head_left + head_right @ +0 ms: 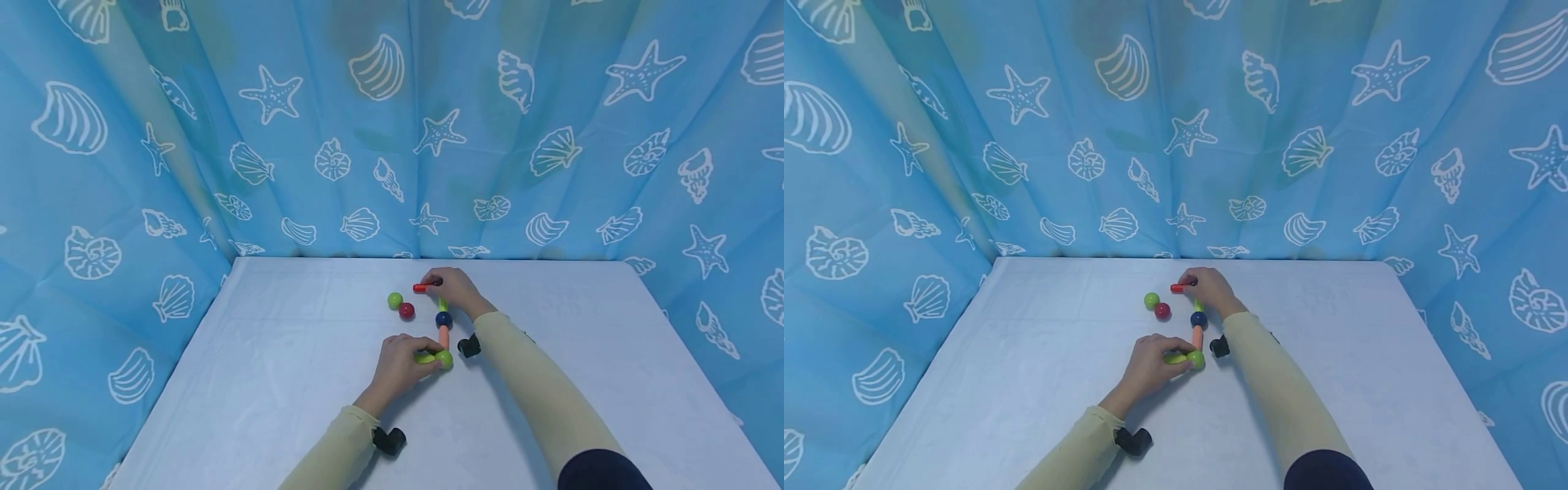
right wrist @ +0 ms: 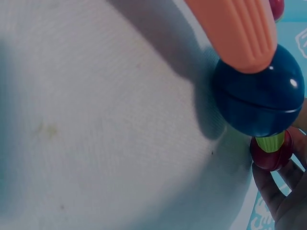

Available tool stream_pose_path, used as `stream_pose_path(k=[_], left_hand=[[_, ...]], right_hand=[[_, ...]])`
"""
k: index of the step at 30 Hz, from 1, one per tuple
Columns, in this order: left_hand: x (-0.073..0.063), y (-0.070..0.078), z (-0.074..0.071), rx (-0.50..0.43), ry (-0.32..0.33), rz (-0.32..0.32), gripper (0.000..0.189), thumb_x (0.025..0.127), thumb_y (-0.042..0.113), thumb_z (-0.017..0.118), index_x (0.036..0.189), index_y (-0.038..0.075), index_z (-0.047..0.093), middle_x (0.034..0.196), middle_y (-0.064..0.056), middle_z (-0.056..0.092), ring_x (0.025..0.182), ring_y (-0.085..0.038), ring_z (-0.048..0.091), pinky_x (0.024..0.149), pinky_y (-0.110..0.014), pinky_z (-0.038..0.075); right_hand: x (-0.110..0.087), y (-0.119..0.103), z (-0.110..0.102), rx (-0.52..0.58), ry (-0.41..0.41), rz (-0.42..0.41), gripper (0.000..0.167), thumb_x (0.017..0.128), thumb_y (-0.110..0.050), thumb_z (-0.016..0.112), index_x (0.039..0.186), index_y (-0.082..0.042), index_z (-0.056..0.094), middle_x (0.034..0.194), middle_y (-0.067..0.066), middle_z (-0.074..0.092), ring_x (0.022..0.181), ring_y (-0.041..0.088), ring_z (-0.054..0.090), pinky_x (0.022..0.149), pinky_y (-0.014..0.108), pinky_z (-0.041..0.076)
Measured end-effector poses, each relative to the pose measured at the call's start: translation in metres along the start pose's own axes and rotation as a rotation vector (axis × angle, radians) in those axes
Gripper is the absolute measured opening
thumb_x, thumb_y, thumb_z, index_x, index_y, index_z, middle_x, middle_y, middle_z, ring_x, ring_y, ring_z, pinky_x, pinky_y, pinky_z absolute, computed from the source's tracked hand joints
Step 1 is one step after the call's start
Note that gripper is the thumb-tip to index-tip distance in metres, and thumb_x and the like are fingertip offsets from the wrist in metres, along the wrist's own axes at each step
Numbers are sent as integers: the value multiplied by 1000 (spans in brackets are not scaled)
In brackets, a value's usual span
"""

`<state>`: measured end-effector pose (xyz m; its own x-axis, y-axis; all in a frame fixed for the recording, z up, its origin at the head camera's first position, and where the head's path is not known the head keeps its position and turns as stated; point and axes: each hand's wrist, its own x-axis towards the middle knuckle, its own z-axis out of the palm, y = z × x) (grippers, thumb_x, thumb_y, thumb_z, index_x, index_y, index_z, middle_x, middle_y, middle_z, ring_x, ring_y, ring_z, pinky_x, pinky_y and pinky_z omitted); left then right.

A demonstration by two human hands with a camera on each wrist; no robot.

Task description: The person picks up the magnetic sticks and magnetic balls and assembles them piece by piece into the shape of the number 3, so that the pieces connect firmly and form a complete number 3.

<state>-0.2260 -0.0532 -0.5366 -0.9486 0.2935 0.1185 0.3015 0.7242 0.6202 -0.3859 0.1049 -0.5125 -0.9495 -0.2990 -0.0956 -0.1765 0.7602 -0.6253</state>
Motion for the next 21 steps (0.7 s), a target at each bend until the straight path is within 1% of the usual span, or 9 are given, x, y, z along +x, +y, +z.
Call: stream_pose_path(k=[14,21], left_hand=[[-1,2,0,1,-7,-2,28,87,36,81,114,31,77,105,19,73,100,-10,58,105,-49,39],[0,2,-1,-9,-6,-17,28,87,37,81,114,31,77,104,19,72,101,-11,58,107,-51,38]], right_hand=[[-1,3,1,5,-2,11,18,98,-17,69,115,-20,72,114,3,68,113,25,61,102,45,48],[-4,4,-4,10,4,18,24,98,-20,68,122,-17,70,118,6,68,114,27,60,102,45,49]])
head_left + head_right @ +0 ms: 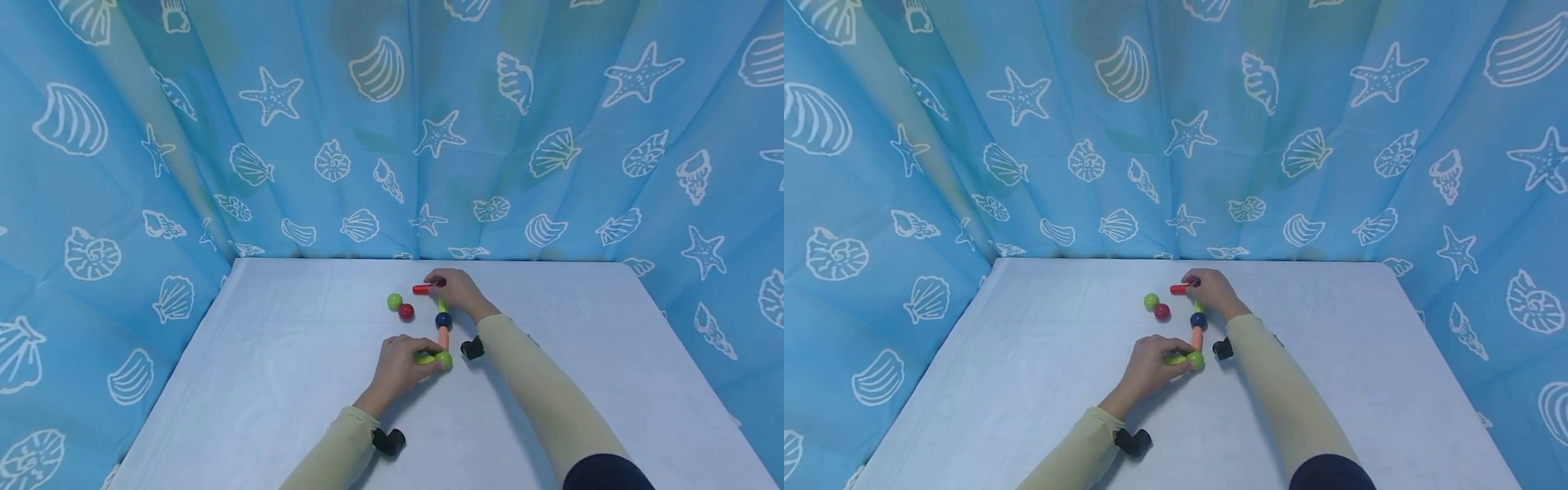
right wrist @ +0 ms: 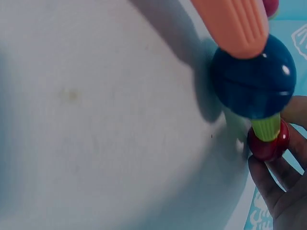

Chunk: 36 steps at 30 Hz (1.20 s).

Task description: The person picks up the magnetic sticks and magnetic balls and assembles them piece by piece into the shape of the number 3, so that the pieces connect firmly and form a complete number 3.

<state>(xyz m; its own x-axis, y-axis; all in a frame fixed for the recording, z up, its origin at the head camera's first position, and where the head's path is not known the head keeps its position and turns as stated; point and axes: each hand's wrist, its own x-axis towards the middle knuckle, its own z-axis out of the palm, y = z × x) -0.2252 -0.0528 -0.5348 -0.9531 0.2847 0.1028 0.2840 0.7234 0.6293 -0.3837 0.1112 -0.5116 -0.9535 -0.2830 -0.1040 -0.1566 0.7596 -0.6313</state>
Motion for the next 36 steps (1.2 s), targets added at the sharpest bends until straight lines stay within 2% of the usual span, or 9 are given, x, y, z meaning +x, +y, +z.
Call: stream_pose_path(k=[12,19,25,36], left_hand=[[0,0,0,8,0,-7,28,87,37,82,114,32,77,106,19,73,102,-10,58,106,-50,39],[0,0,2,9,2,-23,28,86,37,82,114,32,77,105,18,73,100,-10,58,104,-50,39],[1,2,2,11,-5,-30,30,86,38,82,115,31,77,106,18,73,103,-11,59,107,-51,38],[0,2,2,25,11,-18,31,86,38,82,115,30,76,105,17,73,101,-11,58,105,-50,39]], right_hand=[[-6,13,-9,-7,9,35,37,100,-27,66,136,-18,61,131,9,63,125,30,57,103,46,50],[-13,15,-15,9,-1,34,33,101,-24,65,133,-16,64,130,9,64,126,31,56,106,50,46],[-12,20,-17,6,9,45,30,100,-24,66,130,-19,66,130,6,65,129,30,54,109,51,43],[-12,21,-17,7,14,59,30,99,-22,67,129,-19,66,129,7,66,128,30,56,108,50,44]])
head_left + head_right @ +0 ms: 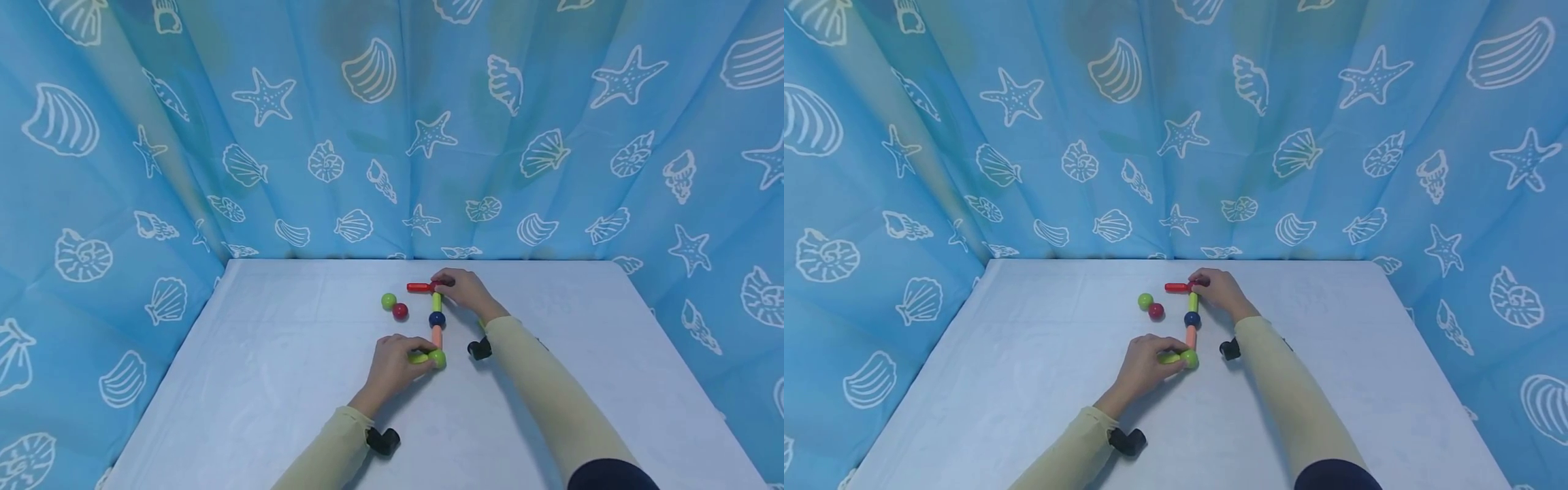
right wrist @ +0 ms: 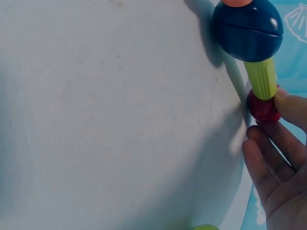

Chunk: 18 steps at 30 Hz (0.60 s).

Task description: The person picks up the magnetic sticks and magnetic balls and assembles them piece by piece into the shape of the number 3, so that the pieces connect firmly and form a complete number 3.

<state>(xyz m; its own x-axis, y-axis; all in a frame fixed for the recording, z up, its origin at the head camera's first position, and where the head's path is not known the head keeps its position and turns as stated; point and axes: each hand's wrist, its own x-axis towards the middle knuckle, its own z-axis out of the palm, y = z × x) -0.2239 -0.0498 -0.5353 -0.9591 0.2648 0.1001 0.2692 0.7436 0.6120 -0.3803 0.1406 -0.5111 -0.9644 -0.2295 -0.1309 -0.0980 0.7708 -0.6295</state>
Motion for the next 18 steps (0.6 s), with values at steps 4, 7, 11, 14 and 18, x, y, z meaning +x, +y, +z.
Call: stream_pose_path(k=[4,7,11,14,18], left_hand=[[0,-2,1,-39,14,-12,34,86,39,82,117,28,75,105,17,72,100,-9,58,101,-45,43],[-2,-1,-1,-108,34,-24,33,90,42,77,118,26,74,108,15,71,102,-9,58,96,-41,48],[-5,-1,-7,-187,80,-38,31,96,43,67,119,24,73,111,12,71,108,-13,59,95,-41,50],[-3,-5,-11,-185,125,-55,27,98,41,65,118,25,74,110,10,71,109,-13,60,96,-41,49],[3,-15,-18,-175,188,-96,23,98,35,66,115,23,74,107,8,71,105,-14,62,92,-40,51]], right_hand=[[-1,-2,0,-7,-3,3,31,100,-21,67,130,-18,65,130,7,65,129,30,55,109,50,43],[-1,-1,0,-11,1,-3,31,100,-22,67,131,-18,65,131,7,65,129,30,55,110,50,43],[0,3,1,-7,4,-12,30,100,-23,67,130,-19,66,131,7,65,130,30,55,110,50,43],[1,3,2,1,5,-16,30,100,-23,67,130,-19,66,131,7,66,130,30,54,110,50,43],[2,3,2,8,7,-14,31,100,-22,67,130,-19,66,131,7,66,130,30,55,110,50,43]])
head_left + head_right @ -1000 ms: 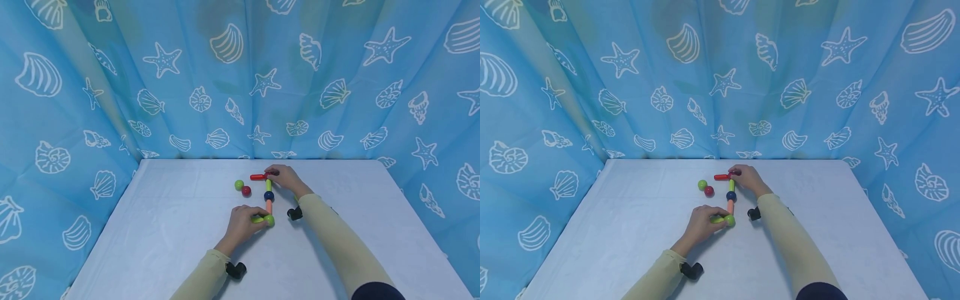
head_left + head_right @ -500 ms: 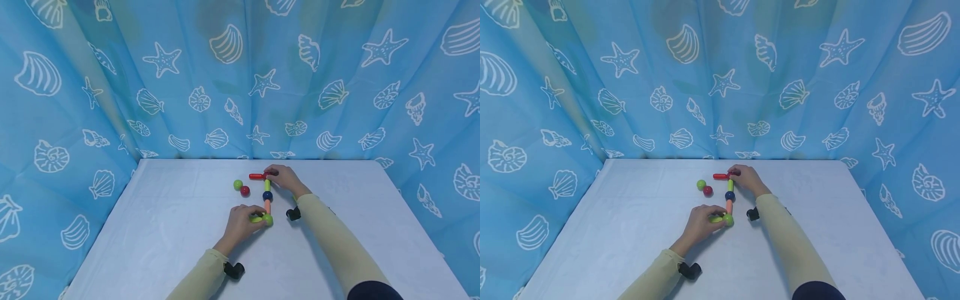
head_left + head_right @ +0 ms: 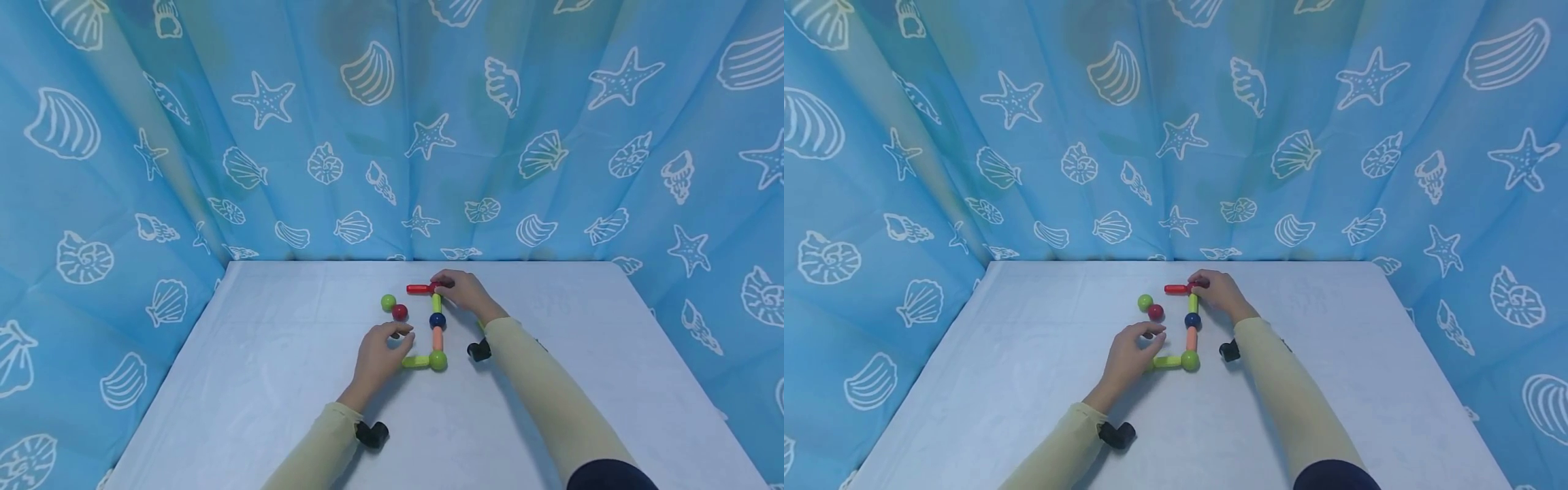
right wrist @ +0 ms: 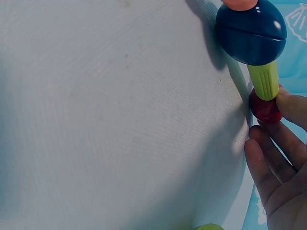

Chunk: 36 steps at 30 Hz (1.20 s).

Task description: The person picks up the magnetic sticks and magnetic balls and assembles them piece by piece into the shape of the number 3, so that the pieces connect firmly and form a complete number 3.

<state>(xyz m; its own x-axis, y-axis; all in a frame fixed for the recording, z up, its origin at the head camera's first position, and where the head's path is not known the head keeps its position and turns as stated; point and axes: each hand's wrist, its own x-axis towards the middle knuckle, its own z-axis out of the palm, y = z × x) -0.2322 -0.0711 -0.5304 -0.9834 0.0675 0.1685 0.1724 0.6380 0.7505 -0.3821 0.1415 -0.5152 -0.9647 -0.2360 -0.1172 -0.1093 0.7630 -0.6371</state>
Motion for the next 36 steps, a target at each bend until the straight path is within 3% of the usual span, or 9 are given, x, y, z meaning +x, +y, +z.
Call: stream_pose_path(k=[7,12,18,26,36], left_hand=[[19,-18,-19,-18,87,-98,20,97,28,69,114,19,73,105,4,71,101,-15,64,89,-37,53],[34,-28,-27,-8,107,-138,26,96,23,71,120,12,70,106,0,72,100,-18,66,88,-38,55],[50,-34,-27,28,96,-164,33,96,23,71,127,10,67,111,-4,70,102,-20,66,87,-37,55],[69,-38,-24,77,31,-182,37,97,26,71,131,12,65,114,-4,70,104,-20,65,91,-38,53],[78,-36,-23,111,-14,-161,36,96,27,72,131,22,68,116,-4,70,104,-22,64,93,-40,54]], right_hand=[[1,-1,1,7,-4,27,31,99,-21,68,130,-19,65,131,7,65,130,30,54,109,50,43],[1,-1,2,2,-1,33,33,99,-20,68,131,-20,65,131,6,65,129,29,55,109,49,44],[-1,-2,3,-5,15,15,32,99,-20,68,131,-19,65,130,7,65,127,29,56,109,47,44],[-2,-1,4,22,22,24,32,99,-20,69,130,-21,65,130,5,65,129,28,55,110,49,43],[-3,-1,4,24,30,29,31,98,-20,69,129,-21,66,129,4,66,128,28,55,110,49,43]])
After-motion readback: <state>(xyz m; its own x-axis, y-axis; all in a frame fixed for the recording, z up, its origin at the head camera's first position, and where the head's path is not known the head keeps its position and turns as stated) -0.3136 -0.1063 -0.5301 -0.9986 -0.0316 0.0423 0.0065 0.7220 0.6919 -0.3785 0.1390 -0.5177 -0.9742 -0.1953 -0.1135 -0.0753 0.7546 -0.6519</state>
